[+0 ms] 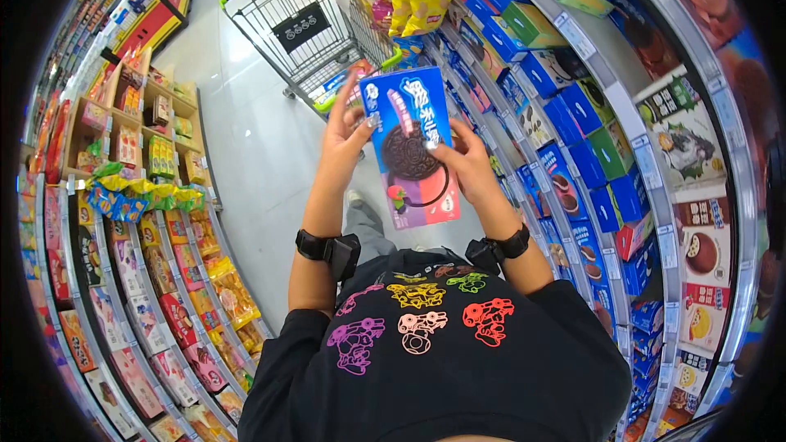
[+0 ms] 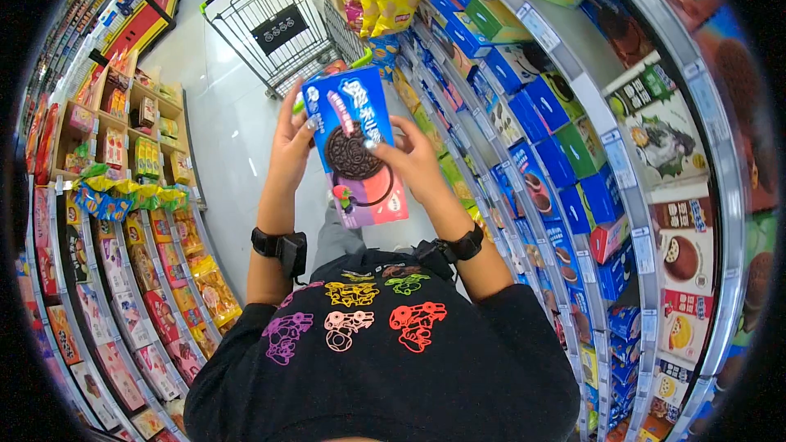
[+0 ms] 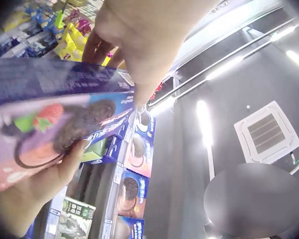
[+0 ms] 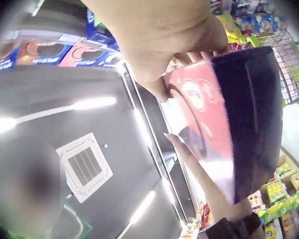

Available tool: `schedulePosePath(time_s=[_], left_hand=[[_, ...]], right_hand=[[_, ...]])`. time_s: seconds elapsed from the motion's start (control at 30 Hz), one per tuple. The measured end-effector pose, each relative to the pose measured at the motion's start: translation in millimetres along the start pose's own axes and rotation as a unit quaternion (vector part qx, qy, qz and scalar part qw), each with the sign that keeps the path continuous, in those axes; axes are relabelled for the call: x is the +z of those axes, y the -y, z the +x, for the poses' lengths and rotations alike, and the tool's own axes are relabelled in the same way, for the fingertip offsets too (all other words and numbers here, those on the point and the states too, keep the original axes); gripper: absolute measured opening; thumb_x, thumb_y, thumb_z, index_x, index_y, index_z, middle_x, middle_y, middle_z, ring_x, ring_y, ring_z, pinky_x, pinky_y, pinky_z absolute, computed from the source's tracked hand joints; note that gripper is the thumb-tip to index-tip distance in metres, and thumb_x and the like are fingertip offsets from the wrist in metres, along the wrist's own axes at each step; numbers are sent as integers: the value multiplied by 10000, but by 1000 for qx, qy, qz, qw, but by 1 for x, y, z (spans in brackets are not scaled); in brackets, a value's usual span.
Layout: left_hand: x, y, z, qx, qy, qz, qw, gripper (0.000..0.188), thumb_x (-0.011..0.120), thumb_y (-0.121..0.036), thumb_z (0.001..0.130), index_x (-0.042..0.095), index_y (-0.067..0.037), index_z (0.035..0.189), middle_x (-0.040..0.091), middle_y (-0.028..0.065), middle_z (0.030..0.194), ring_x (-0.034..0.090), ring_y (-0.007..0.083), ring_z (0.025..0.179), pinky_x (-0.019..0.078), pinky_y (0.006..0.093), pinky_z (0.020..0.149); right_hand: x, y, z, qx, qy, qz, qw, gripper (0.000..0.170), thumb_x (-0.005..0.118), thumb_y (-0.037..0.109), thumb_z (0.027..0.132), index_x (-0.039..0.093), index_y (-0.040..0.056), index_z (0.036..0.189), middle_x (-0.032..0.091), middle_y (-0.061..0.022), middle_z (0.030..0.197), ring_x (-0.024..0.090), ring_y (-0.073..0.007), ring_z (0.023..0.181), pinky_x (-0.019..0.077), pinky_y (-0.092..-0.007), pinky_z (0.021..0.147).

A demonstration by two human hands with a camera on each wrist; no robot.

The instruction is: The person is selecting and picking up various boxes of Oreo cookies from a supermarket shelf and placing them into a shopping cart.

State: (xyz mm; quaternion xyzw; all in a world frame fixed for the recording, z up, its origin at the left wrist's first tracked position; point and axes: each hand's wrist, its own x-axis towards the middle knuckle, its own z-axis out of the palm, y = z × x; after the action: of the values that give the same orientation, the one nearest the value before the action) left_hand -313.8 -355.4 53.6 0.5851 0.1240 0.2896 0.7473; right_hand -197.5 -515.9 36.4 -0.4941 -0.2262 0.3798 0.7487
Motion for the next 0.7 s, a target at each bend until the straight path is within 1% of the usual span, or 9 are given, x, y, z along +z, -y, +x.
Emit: schedulePosePath(time_s=[0.03, 0.07, 0.17, 0.3, 0.47, 0.53, 0.6, 0.67, 0.7], left_hand=[[-10, 11, 8, -20, 30, -20, 999, 682, 569, -258, 827, 178, -174, 1379, 505, 90, 1152, 526, 84, 884, 440, 190, 679], [-10, 10, 17, -25, 15, -42, 999, 683, 572, -268, 826, 183, -177, 1379, 518, 80, 1137, 512, 47, 816, 408, 167, 611], [-33, 10, 50, -42, 39, -4, 998, 661, 551, -186, 839, 175, -169, 1382, 491, 90, 1177, 495, 117, 1003, 437, 242, 789], [-69, 16, 99, -2, 59, 6, 998, 727, 575, -29, 795, 156, -117, 1384, 469, 116, 1190, 508, 134, 985, 419, 261, 838], [-129, 22, 152, -61, 51, 38, 996, 680, 580, -80, 810, 200, -121, 1372, 511, 117, 1145, 523, 125, 967, 434, 269, 818], [-151, 37, 172, -3, 40, 191, 981, 648, 558, -145, 832, 196, -101, 1368, 507, 165, 1165, 530, 171, 997, 416, 294, 847], [-166, 49, 185, -17, 46, 257, 965, 573, 479, -224, 870, 215, -75, 1356, 486, 223, 1186, 493, 307, 1092, 351, 327, 921], [-182, 65, 194, -65, 65, 239, 967, 557, 446, -247, 883, 213, -67, 1356, 445, 222, 1235, 431, 316, 1158, 308, 323, 962], [-190, 75, 196, -101, 81, 238, 963, 551, 431, -255, 886, 213, -65, 1356, 427, 222, 1251, 409, 314, 1177, 296, 322, 973]], right_hand=[[1, 0, 13, 43, 8, 44, 998, 473, 574, 26, 780, 387, -26, 1212, 572, -121, 1026, 562, -166, 925, 458, -285, 804], [6, -1, 26, 59, 1, 72, 996, 471, 519, 81, 823, 354, -18, 1252, 546, -133, 1091, 546, -185, 979, 436, -311, 860], [11, -23, 73, 119, 34, 221, 967, 389, 413, 159, 887, 385, -3, 1240, 531, -116, 1144, 543, -212, 1011, 419, -355, 905], [23, -45, 133, 200, 60, 313, 927, 347, 420, 234, 896, 472, 9, 1155, 567, -128, 1095, 573, -210, 955, 458, -349, 849], [50, -77, 207, 205, 11, 280, 938, 336, 408, 229, 891, 498, -5, 1114, 595, -116, 1031, 596, -200, 895, 490, -342, 786], [55, -92, 233, 192, 13, 261, 946, 331, 407, 221, 887, 504, -9, 1104, 599, -113, 1017, 593, -199, 905, 488, -339, 793], [74, -94, 253, 206, -51, 217, 953, 332, 413, 215, 876, 491, 0, 1117, 593, -119, 1021, 590, -208, 907, 482, -346, 805], [72, -109, 266, 207, -75, 206, 953, 334, 421, 233, 872, 508, 1, 1095, 598, -123, 1011, 600, -210, 873, 483, -347, 794], [64, -116, 272, 232, -73, 237, 941, 351, 434, 158, 855, 420, 38, 1184, 537, -133, 1117, 568, -235, 958, 471, -366, 834]])
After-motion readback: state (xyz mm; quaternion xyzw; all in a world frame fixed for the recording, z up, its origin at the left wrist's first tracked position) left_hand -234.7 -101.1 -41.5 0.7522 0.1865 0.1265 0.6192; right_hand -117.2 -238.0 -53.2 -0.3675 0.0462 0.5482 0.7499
